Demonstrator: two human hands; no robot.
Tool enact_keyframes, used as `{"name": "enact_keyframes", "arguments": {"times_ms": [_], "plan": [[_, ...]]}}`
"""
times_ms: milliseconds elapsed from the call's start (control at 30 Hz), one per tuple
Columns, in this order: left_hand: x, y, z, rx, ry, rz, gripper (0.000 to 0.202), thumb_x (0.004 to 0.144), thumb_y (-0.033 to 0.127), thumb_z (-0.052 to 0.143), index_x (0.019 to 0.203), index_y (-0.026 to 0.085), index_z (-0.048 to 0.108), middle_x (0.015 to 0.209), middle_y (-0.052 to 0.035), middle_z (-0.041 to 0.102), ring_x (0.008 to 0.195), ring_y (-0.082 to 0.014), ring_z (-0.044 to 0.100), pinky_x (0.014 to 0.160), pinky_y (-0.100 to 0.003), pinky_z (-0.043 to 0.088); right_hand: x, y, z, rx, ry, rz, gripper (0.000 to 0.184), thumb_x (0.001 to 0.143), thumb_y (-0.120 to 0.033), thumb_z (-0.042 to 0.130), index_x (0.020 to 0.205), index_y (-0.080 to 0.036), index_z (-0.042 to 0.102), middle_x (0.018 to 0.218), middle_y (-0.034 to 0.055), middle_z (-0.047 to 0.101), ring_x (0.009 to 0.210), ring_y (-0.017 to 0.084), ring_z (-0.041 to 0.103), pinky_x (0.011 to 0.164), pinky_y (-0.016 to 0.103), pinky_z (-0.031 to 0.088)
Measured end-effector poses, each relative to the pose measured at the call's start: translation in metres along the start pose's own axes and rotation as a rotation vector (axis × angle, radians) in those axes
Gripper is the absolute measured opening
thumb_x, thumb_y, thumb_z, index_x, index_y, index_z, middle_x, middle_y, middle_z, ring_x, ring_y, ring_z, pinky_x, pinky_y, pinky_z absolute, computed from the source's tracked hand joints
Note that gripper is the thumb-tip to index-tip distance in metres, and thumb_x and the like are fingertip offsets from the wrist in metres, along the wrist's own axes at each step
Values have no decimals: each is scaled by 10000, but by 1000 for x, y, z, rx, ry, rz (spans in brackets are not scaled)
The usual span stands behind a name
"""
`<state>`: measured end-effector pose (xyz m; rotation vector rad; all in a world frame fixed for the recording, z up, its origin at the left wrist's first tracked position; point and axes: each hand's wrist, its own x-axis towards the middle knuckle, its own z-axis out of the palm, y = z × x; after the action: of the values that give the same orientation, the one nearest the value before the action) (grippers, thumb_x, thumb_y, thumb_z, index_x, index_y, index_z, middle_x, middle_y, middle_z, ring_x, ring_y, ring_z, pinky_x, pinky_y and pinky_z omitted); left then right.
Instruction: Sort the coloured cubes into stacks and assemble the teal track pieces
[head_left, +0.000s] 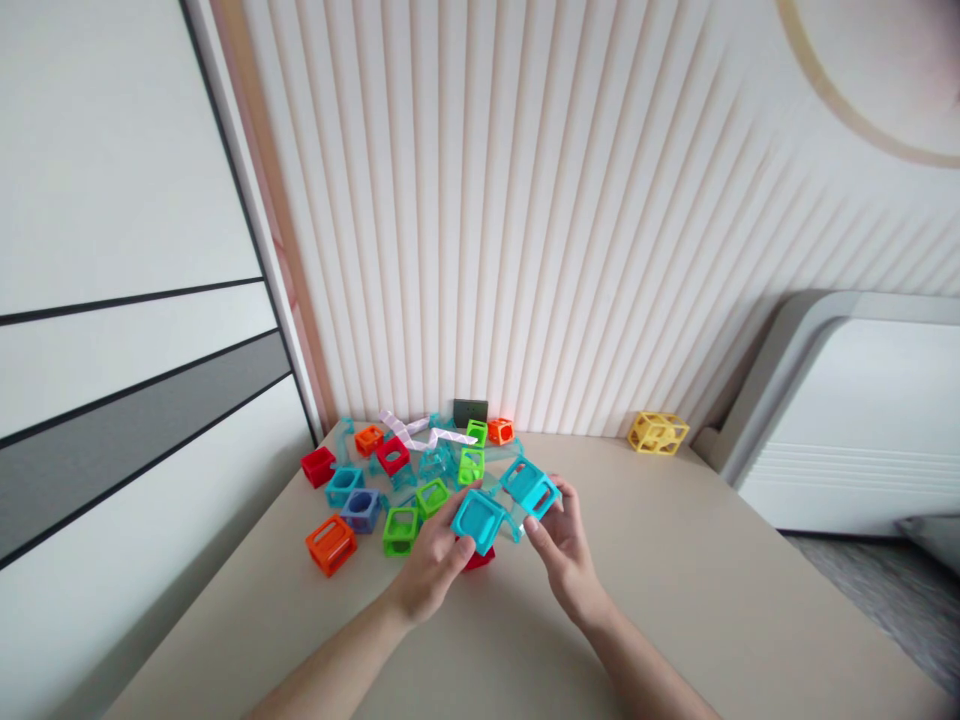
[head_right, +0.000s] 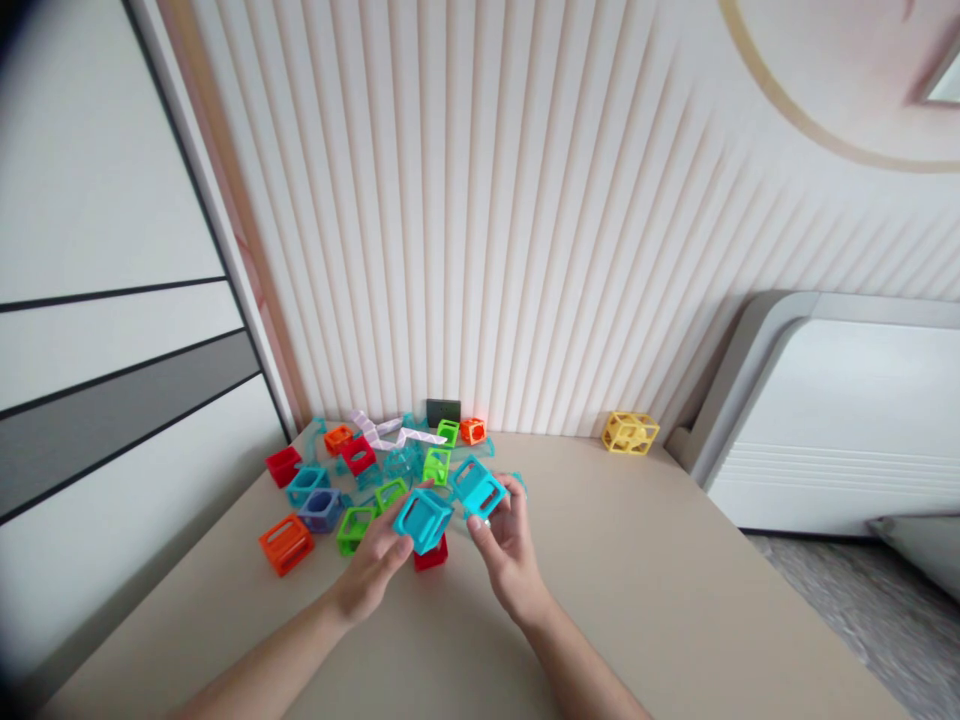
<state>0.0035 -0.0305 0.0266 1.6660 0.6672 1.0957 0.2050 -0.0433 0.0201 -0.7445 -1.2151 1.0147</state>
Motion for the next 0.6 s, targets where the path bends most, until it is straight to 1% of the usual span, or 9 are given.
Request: {"name": "enact_keyframes", "arguments": {"times_ms": [133,200,300,433,533,600], "plan": [[1,-2,1,5,-19,-29,779,893,668,534,1497,191,416,1384,-151,620,1285,-327,575,1127,-484,408,0,1,-2,-18,48,-16,392,870,-414,730,1184,-338,508,1063,25,602,939,207,609,817,338,540],[0,-4,2,-3,-44,-38,770,887,637,574,1493,189,418,1369,-155,628,1261,-329,592,1093,-471,445,1,1,-1,-25,53,-15,404,856,-423,745,1184,-324,530,1051,28,603,934,207,605,809,330,541],[0,-2,6,-35,-68,-48,757,881,586,619,1495,195,414,1363,-155,629,1247,-330,601,1043,-444,488,3,-1,2,-14,45,-10,409,852,-444,746,1192,-321,555,1062,29,610,944,206,598,835,335,539],[0,1,8,-28,-58,-58,745,881,538,644,1496,189,411,1359,-161,628,1231,-332,609,1004,-423,515,3,-4,5,-17,60,-15,407,846,-475,744,1181,-324,570,1052,30,624,935,208,602,825,333,545],[0,0,8,-13,-42,-65,736,883,505,656,1497,188,403,1313,-156,650,1193,-321,629,986,-418,525,2,-4,5,-36,76,-25,421,839,-502,739,1178,-318,570,1058,40,633,935,218,606,813,340,555],[0,-1,7,-10,-44,-66,719,885,486,661,1490,192,407,1276,-145,666,1154,-305,646,978,-411,528,1,-3,4,-44,70,-21,424,848,-492,734,1194,-318,563,1062,43,636,942,220,609,819,344,557]]}}
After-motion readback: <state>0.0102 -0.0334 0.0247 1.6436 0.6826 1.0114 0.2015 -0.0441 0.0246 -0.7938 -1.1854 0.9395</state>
